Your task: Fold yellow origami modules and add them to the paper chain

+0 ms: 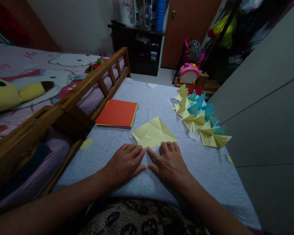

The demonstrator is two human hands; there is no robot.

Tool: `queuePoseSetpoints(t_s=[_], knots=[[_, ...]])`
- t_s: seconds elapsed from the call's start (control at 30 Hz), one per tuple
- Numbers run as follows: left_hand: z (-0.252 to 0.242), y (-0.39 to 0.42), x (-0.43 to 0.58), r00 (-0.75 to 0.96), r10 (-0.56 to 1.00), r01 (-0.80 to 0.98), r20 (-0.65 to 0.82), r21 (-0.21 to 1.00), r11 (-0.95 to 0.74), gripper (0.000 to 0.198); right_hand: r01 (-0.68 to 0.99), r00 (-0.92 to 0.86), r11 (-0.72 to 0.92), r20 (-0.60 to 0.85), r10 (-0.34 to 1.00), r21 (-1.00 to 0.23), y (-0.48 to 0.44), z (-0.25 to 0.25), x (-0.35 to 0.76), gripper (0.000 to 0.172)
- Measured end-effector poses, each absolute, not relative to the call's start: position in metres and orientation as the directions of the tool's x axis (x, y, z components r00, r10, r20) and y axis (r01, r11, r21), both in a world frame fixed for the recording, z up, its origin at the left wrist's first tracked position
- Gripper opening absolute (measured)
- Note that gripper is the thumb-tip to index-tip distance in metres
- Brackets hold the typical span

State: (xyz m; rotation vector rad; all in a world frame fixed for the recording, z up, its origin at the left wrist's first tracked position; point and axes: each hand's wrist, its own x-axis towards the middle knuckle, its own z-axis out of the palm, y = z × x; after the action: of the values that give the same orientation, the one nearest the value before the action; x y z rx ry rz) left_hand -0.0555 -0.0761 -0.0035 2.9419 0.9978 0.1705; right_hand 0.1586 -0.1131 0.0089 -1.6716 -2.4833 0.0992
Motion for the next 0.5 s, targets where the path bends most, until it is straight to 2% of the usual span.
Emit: queuePoseSetpoints(t_s=[0.1, 0.27, 0.5], knots=[[-0.006, -0.076, -0.058, 0.796, 0.592, 0.589, 0.125, 0.062, -0.806, 0.04, 0.917, -0.374, 0.383, 0.096, 0.922, -0.108, -0.112, 0.008, 0.156, 0.057], [-0.011, -0.075, -0.061, 0.807, 0.571, 0.574, 0.152, 0.031, -0.819, 0.038, 0.919, -0.357, 0.369, 0.104, 0.928, -0.137, -0.114, 0.005, 0.169, 0.051], [-0.011, -0.075, -0.062, 0.808, 0.557, 0.563, 0.19, 0.028, -0.826, 0.035, 0.962, -0.236, 0.246, 0.091, 0.967, -0.119, -0.121, 0.003, 0.207, 0.041]])
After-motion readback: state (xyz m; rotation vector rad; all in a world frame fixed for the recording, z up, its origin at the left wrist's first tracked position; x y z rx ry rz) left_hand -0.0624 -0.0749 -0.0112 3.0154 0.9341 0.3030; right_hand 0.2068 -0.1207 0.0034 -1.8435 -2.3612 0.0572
